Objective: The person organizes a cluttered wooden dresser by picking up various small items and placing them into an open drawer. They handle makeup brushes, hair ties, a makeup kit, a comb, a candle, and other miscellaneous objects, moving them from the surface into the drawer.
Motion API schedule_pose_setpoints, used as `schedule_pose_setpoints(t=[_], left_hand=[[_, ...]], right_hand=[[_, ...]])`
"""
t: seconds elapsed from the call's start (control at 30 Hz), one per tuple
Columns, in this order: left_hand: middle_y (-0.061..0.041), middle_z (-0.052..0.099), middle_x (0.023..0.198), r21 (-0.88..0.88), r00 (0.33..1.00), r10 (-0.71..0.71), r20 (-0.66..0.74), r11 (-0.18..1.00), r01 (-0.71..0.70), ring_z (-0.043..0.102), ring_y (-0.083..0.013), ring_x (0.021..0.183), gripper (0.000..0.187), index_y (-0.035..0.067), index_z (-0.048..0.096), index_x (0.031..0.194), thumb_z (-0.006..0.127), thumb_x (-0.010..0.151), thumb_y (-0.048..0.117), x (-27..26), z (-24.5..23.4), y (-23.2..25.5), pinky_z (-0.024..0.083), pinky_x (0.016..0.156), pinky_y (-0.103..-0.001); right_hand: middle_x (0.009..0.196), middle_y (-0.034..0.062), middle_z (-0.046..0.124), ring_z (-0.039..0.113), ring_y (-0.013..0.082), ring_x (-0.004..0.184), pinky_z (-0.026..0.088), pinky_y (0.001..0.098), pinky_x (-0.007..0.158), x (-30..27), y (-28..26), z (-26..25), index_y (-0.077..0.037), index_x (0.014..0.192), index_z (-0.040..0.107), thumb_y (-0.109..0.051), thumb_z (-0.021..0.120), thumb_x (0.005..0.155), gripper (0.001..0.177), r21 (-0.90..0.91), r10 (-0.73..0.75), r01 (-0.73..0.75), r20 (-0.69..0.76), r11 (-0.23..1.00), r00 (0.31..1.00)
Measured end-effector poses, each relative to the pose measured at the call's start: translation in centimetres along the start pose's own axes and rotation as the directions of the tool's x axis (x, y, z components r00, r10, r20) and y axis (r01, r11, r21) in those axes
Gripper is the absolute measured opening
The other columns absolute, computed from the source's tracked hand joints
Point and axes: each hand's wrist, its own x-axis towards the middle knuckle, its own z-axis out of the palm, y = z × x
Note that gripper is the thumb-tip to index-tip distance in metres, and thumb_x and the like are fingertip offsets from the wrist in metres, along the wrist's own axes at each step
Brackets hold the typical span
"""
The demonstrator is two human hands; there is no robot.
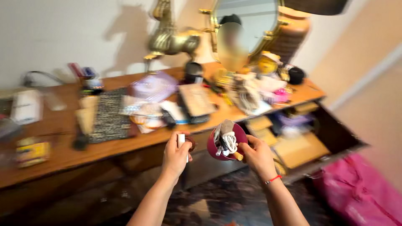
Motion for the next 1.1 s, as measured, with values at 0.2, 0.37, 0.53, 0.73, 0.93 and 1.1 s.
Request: schedule_pose_setpoints(t=[0.2,0.37,0.53,0.73,0.93,1.1], left_hand=[[-0.005,0.069,0.080,0.064,0.985,-0.106,0.140,0.993,0.098,0.060,-0.0124,0.055,0.020,0.005,0.066,0.108,0.061,0.092,0.015,-2.5,21.2,-4.9,0.051,0.050,-0.031],[-0.006,0.077,0.079,0.281,0.973,-0.087,0.212,0.959,0.025,0.067,-0.0140,0.058,0.019,0.007,0.072,0.102,0.067,0.089,0.019,-3.3,31.6,-5.5,0.054,0.055,-0.029],[-0.007,0.077,0.076,0.459,0.966,-0.067,0.249,0.887,-0.057,0.074,-0.0175,0.061,0.015,0.008,0.069,0.097,0.068,0.086,0.017,0.2,35.0,-5.5,0.058,0.059,-0.034],[-0.009,0.077,0.078,0.594,0.875,-0.093,0.474,0.768,-0.241,0.074,-0.0152,0.066,0.013,0.006,0.074,0.091,0.076,0.080,0.013,6.0,39.1,-9.7,0.058,0.063,-0.031],[-0.011,0.076,0.084,0.383,0.771,-0.415,0.483,0.892,0.241,0.074,-0.0173,0.067,0.015,0.003,0.069,0.100,0.071,0.086,0.005,10.4,42.7,-14.5,0.059,0.059,-0.031],[-0.012,0.071,0.095,0.159,0.746,-0.412,0.524,0.907,0.389,0.062,-0.0153,0.071,0.029,0.001,0.063,0.117,0.070,0.089,0.003,11.6,42.2,-17.0,0.056,0.060,-0.031]], right_hand=[[0.068,0.0124,0.076,0.067,0.0195,0.053,0.053,0.0344,0.052,3.6,14.9,-19.2,-0.006,0.107,0.078,-0.021,0.065,0.085,0.029,-0.014,0.149,-0.150,-0.030,0.989,0.988],[0.078,0.0150,0.077,0.077,0.0274,0.066,0.059,0.0410,0.065,8.7,22.5,-29.2,-0.012,0.115,0.075,-0.030,0.068,0.086,0.035,-0.270,0.195,-0.269,-0.270,0.925,0.943],[0.102,0.0160,0.074,0.069,0.0396,0.095,0.055,0.0497,0.082,17.8,28.3,-32.0,-0.018,0.121,0.073,-0.037,0.062,0.088,0.039,-0.547,0.000,-0.160,-0.280,0.822,0.960],[0.106,0.0157,0.081,0.076,0.0338,0.103,0.057,0.0437,0.093,27.7,33.4,-29.7,-0.026,0.125,0.072,-0.033,0.057,0.086,0.043,-0.612,0.284,-0.248,-0.040,0.751,0.958],[0.117,0.0153,0.073,0.069,0.0355,0.110,0.054,0.0449,0.097,33.9,39.6,-26.2,-0.030,0.131,0.069,-0.041,0.063,0.087,0.046,-0.766,0.277,-0.082,0.129,0.638,0.952],[0.117,0.0130,0.074,0.072,0.0314,0.110,0.058,0.0426,0.092,31.3,32.4,-28.4,-0.024,0.128,0.071,-0.069,0.073,0.075,0.070,-0.863,0.315,-0.051,0.128,0.503,0.940]])
